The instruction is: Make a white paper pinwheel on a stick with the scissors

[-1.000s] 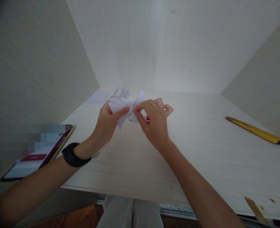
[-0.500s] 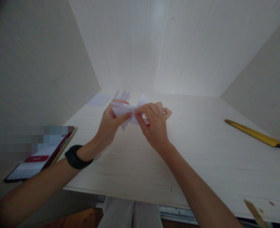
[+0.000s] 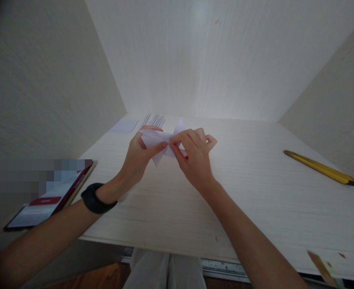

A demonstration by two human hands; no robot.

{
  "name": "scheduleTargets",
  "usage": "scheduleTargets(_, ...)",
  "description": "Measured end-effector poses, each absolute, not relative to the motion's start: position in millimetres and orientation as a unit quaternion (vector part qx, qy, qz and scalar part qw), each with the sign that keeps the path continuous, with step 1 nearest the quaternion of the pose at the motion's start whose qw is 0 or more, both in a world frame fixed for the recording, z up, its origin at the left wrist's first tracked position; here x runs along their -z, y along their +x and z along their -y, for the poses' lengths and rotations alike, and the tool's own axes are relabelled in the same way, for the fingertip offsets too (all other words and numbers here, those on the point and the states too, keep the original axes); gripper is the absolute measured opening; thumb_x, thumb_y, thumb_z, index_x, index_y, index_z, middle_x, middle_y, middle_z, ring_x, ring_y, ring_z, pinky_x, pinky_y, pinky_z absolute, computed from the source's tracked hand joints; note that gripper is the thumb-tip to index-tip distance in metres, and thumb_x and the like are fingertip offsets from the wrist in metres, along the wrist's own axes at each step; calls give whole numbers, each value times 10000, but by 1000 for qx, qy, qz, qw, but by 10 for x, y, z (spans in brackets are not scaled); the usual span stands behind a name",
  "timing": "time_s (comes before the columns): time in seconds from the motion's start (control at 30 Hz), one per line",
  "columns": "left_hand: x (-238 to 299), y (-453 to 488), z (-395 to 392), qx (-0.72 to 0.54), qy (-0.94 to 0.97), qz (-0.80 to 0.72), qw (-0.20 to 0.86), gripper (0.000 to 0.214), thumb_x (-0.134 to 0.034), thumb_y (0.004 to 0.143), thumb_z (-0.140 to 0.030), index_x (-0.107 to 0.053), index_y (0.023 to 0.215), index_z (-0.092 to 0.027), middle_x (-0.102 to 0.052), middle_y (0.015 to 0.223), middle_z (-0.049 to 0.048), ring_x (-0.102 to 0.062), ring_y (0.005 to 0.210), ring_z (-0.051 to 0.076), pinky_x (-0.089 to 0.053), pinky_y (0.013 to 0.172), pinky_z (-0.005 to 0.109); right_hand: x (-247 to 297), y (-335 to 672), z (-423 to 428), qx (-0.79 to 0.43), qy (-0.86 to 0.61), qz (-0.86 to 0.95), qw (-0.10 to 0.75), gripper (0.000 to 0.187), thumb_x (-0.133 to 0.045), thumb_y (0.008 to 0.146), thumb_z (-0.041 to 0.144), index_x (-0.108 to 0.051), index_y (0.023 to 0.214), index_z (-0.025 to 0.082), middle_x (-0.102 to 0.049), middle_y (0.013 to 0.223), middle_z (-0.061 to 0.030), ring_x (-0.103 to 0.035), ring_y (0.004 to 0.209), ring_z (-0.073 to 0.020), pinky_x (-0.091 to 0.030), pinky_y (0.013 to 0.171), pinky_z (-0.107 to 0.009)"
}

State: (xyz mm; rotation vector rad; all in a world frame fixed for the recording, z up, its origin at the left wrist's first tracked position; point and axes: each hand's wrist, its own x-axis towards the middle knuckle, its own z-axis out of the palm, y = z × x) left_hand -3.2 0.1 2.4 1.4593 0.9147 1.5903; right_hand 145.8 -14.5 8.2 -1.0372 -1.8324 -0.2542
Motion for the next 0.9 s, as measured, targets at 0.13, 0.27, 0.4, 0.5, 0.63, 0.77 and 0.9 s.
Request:
scheduleTargets(0.13, -37, -24, 10, -628, 576, -352, 387, 321, -762, 652, -212, -589, 922, -213, -616, 829, 1, -583, 746, 147, -477, 651, 262, -85, 1461, 143, 114, -432, 752, 485, 119, -556, 884, 245, -603, 778, 218, -675, 833, 2, -544, 843, -192, -252, 790, -364)
scheduleTargets(0.27, -38, -25, 12, -624, 574, -344, 403, 330, -767, 641, -202, -581, 914, -222, -603, 769, -14, -560, 655, 130, -461, 588, 252, -77, 1466, 135, 119, -427, 752, 488, 116, -563, 883, 233, -609, 779, 213, -676, 832, 2, -549, 834, -185, -258, 798, -369)
scheduleTargets(0.4, -28, -35, 2, -623, 571, -358, 397, 356, -752, 640, -196, -567, 944, -212, -605, 812, -12, -580, 726, 137, -477, 647, 254, -69, 1464, 132, 112, -417, 750, 502, 114, -572, 880, 236, -612, 775, 217, -663, 832, -2, -546, 839, -192, -283, 813, -382)
scheduleTargets(0.5, -25, -34, -3, -625, 561, -362, 404, 365, -749, 644, -217, -551, 951, -201, -601, 821, -10, -585, 754, 139, -485, 680, 261, -67, 1464, 128, 100, -419, 738, 520, 82, -596, 863, 251, -622, 789, 228, -640, 895, -15, -537, 893, -210, -314, 821, -390)
scheduleTargets(0.63, -31, -21, 0, -629, 553, -358, 413, 368, -755, 644, -226, -547, 946, -197, -599, 819, -14, -582, 744, 132, -487, 685, 262, -69, 1473, 117, 98, -425, 728, 529, 62, -604, 854, 274, -627, 808, 240, -608, 949, -27, -525, 943, -224, -342, 844, -410)
scheduleTargets(0.77, -38, -8, 4, -634, 551, -356, 411, 341, -754, 647, -221, -544, 915, -191, -596, 811, -15, -580, 741, 129, -485, 688, 260, -67, 1477, 112, 89, -417, 734, 529, 49, -610, 849, 274, -629, 817, 241, -594, 965, -30, -518, 964, -227, -350, 864, -423)
scheduleTargets(0.9, -34, -8, 6, -632, 552, -360, 409, 353, -753, 648, -218, -540, 928, -186, -604, 831, -10, -585, 765, 133, -487, 710, 266, -59, 1473, 113, 81, -416, 736, 527, 45, -607, 849, 270, -626, 819, 242, -583, 979, -27, -514, 975, -228, -353, 871, -427)
